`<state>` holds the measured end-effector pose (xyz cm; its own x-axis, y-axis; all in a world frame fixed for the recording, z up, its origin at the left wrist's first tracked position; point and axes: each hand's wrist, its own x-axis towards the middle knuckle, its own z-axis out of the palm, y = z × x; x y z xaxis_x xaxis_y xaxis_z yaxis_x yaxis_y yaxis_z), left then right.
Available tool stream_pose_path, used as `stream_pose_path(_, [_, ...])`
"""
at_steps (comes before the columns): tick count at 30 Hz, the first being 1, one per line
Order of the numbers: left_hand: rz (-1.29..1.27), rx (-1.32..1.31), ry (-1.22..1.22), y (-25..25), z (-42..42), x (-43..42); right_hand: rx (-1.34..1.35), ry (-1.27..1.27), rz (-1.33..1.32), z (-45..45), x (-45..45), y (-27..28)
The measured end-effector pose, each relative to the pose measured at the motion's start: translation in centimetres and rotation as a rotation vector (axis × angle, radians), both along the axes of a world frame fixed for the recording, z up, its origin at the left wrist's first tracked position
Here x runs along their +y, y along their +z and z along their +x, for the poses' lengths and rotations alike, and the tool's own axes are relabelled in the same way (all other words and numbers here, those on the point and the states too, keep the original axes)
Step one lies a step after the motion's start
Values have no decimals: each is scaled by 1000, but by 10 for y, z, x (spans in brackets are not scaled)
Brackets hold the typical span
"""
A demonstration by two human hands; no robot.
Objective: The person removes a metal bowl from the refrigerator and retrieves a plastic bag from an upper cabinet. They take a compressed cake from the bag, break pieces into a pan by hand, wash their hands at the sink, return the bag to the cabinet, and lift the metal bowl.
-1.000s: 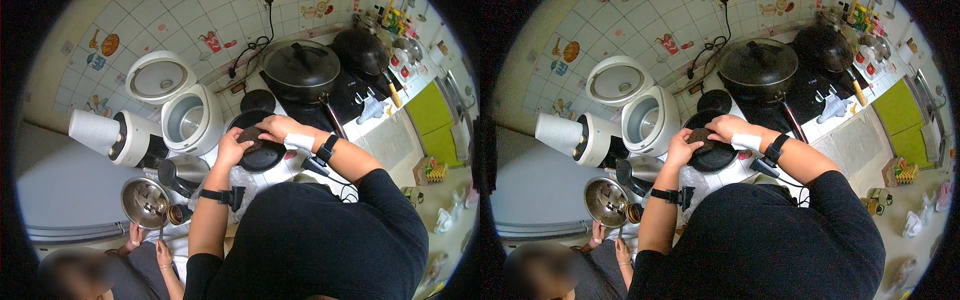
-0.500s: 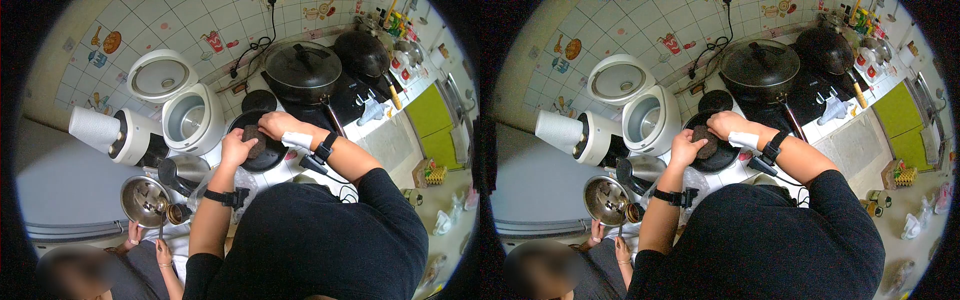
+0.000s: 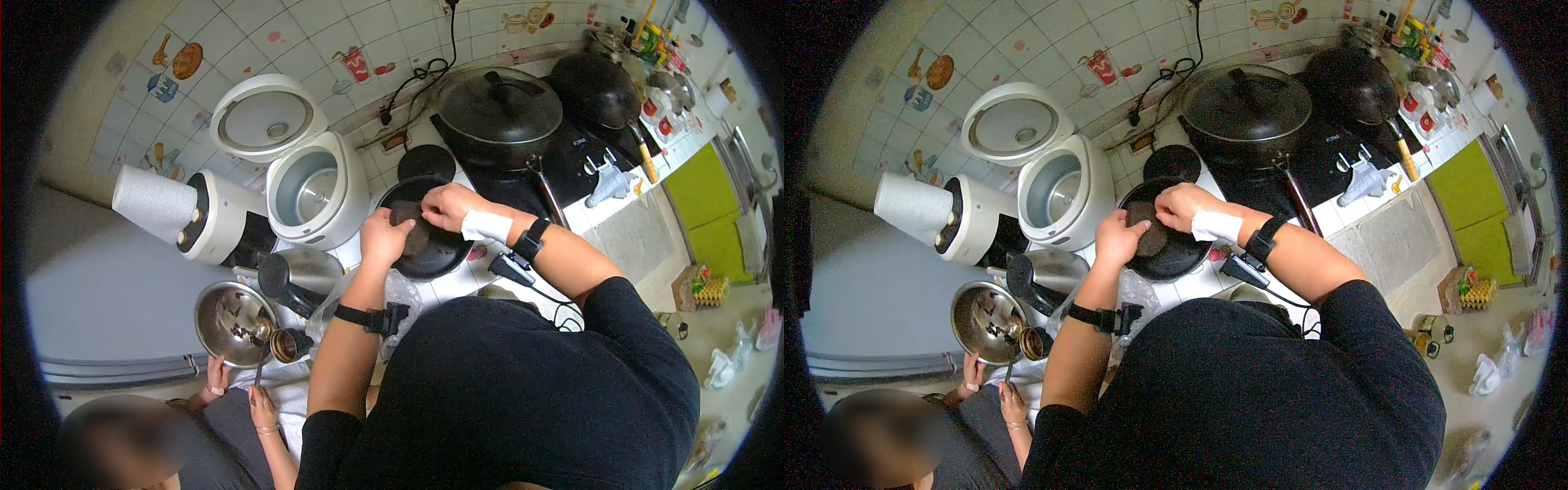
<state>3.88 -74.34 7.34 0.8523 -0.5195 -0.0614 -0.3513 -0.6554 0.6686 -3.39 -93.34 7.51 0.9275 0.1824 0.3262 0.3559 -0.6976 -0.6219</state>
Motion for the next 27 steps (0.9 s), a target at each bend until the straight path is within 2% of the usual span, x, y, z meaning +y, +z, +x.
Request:
stream_pose_path(3, [-63,69,88,-17,16,9,56,24,-56,-3,-2,-3])
stream_pose_path(5, [-445,399,157,-8,15,10,106,22,-117,-4,-4,-6])
stream_pose_path(7, [-444,414,174,-11,23,13,252,47,-188,-2,-8,-12])
stream_pose_path(9, [-391,660,179,10,20,13,197,62,-157,0,-13,-23])
stream_pose_path(10, [-390,661,179,10,20,14,143,77,-127,0,-13,-21])
stream_pose_path(12, [-613,865,194,9,19,14,189,41,-68,-3,-15,-17])
stream_pose_path(14, [-617,911,235,16,18,12,226,10,34,-8,-15,-6])
stream_pose_path(18, [-681,1014,300,8,20,13,279,-18,51,-22,-8,18])
stream_pose_path(20, [-655,1032,335,10,20,12,-47,-42,74,-27,-3,21])
stream_pose_path(24, [-618,1079,374,13,12,4,-190,35,-71,-21,3,10])
stream_pose_path(27, [-555,1147,374,28,7,-2,-34,15,28,-16,0,-8])
